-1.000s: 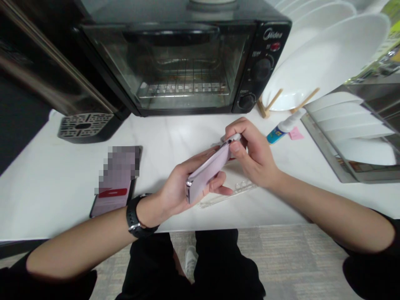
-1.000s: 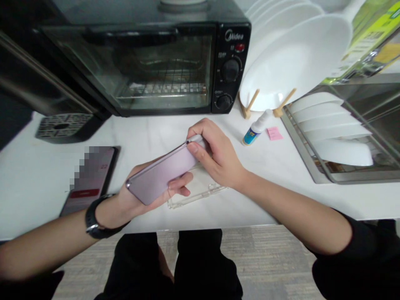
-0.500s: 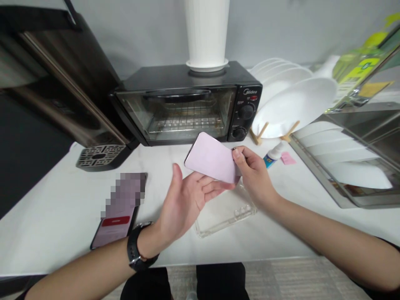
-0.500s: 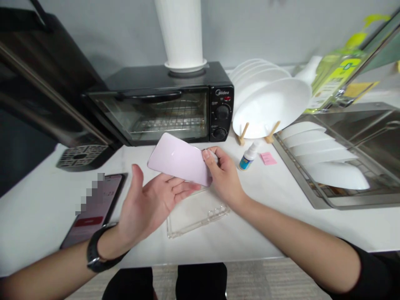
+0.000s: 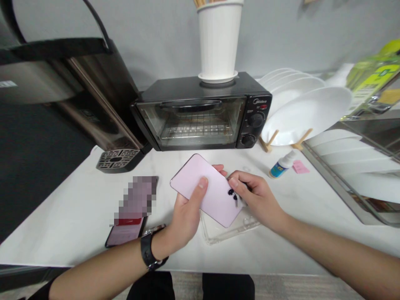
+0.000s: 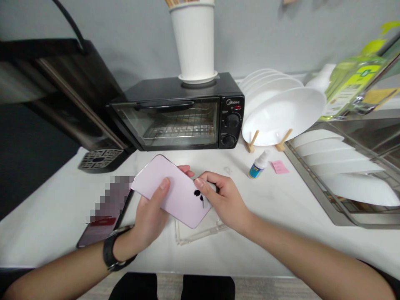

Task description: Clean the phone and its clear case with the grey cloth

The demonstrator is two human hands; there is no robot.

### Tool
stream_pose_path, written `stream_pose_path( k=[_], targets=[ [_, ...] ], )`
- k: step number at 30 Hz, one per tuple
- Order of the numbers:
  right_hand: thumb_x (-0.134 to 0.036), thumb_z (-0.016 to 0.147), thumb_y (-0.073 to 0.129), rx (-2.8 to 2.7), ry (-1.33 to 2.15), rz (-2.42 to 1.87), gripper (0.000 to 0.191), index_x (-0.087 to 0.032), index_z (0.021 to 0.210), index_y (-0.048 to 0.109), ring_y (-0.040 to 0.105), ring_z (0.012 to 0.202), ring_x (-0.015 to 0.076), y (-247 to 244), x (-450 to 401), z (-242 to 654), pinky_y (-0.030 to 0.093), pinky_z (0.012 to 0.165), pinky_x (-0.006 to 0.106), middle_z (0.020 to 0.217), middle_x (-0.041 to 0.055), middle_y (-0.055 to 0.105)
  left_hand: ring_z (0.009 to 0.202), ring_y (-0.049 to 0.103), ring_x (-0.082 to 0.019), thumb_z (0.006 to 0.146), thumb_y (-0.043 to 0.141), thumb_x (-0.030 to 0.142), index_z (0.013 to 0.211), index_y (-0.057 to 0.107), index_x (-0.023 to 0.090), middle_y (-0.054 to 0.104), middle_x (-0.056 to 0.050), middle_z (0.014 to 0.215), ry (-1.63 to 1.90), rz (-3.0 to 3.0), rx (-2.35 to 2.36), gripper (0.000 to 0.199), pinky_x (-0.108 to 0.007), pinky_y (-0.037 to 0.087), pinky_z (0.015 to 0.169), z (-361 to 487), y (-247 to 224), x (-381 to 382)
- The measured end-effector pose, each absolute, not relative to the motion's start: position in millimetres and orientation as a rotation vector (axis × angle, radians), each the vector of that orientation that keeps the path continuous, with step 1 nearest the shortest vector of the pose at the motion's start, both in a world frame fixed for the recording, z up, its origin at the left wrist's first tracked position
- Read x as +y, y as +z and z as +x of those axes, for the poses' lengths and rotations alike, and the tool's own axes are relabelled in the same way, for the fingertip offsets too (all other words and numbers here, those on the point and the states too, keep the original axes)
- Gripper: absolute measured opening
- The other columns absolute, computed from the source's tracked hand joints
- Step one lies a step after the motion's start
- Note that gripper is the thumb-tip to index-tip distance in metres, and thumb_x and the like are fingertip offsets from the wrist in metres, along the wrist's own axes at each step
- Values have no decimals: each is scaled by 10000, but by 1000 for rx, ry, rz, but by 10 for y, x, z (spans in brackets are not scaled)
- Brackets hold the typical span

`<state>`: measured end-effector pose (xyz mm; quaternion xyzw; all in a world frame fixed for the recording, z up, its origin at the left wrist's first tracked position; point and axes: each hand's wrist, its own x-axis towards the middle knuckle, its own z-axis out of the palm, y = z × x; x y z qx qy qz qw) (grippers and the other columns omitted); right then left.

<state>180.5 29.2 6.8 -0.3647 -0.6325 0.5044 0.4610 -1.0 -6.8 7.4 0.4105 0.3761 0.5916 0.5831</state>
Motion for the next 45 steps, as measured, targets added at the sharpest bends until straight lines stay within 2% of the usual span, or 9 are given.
stream_pose_path(
  k=[8,15,21,25,27,31,34,39,45],
  targets=[
    [-687,986,664,-1299,1128,-1078,597,-230,646,486,367,584,108,22,350,1829,338,546,263,605,-62,395,919,761,-184,1015,739,522,1226,750,190,821,-86,1082,1296,896,805,394,-270,628,809,-5,158,-38],
    [-400,957,742,-1190,1090,-944,151,-281,1035,688,526,604,122,44,297,1870,390,480,234,747,-52,598,865,693,-134,963,811,363,1322,677,230,755,-32,1091,1140,961,674,406,-245,591,792,-5,121,-21],
    [-270,1032,709,-1503,520,-885,182,-316,1186,795,698,1029,189,78,258,1877,569,787,323,1155,33,733,895,629,-160,1064,642,366,1249,630,222,704,-64,1141,993,1306,754,235,-285,541,828,-29,138,-98],
    [-200,1002,727,-1506,431,-836,254,-304,1232,752,710,920,185,56,202,1860,598,769,338,1068,27,742,1012,638,-204,1091,545,306,1240,605,235,679,-80,1203,935,1681,805,175,-345,531,963,-82,186,-140],
    [-165,965,752,-1451,420,-796,247,-288,1175,714,719,913,181,53,177,1853,604,759,320,1027,17,741,979,635,-203,1089,541,319,1224,584,237,668,-78,1179,923,1765,821,164,-349,536,931,-102,195,-143],
    [-77,933,709,-1531,305,-716,246,-283,1067,731,721,960,194,106,157,1860,619,826,348,1000,13,751,1020,659,-220,1052,634,388,1240,561,245,665,-87,1254,936,1868,825,246,-378,545,950,-110,207,-133],
    [-41,931,683,-1583,257,-702,337,-303,1125,769,718,994,200,154,150,1870,628,846,365,1043,17,759,1227,660,-296,1044,646,413,1320,546,248,659,-125,1396,939,1932,829,337,-456,517,1074,-98,210,-123],
    [-99,985,637,-1573,183,-756,385,-326,1264,776,725,1085,241,159,128,1886,642,889,409,1135,52,767,1205,677,-349,958,754,586,1520,476,226,657,-159,1405,886,1991,793,723,-481,548,969,-97,166,-100],
    [-127,1008,602,-1739,151,-688,461,-327,1405,723,734,1104,237,141,82,1922,656,910,403,1218,62,768,1224,681,-356,933,795,595,1536,483,248,665,-151,1420,884,2008,806,762,-509,553,1002,-98,118,-91]
  ],
)
